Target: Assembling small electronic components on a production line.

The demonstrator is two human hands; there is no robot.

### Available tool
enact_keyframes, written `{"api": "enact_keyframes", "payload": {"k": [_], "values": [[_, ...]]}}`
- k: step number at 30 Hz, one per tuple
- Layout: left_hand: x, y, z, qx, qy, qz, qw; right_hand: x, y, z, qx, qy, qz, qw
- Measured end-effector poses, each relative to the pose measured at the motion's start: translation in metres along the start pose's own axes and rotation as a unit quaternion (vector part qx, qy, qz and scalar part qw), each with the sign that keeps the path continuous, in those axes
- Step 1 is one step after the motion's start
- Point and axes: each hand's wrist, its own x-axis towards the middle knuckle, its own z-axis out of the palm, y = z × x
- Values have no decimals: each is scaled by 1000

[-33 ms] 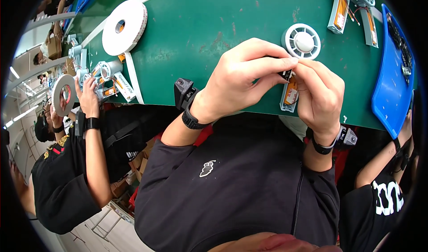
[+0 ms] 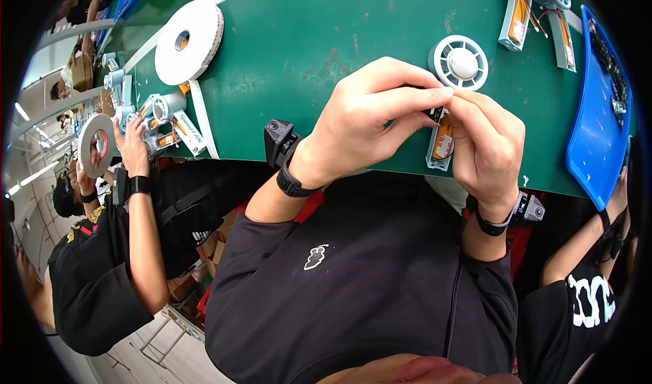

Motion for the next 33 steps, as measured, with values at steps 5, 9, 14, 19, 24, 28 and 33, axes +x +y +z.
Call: {"api": "enact_keyframes", "payload": {"k": [5, 9, 14, 19, 24, 28, 33], "values": [[-2, -1, 3, 4, -14, 12, 1000, -1, -3, -6, 22, -36, 17, 999], [-2, -3, 5, -24, -11, 21, 999, -1, -2, -6, 73, -39, 71, 994], [-4, -3, 6, -7, -7, 18, 1000, -1, 1, -5, 77, -54, 60, 994], [-4, -5, 5, -12, -21, 14, 1000, -3, 2, -6, 79, -52, 46, 994], [-3, 0, 6, 27, -9, 33, 999, -8, -3, -7, 120, -29, 81, 989], [-5, 2, 16, 68, 54, 39, 995, -12, -9, -2, 145, 13, 115, 983], [-5, 4, 24, 97, 71, 49, 992, -12, -27, -9, 151, -9, 230, 961]]}}
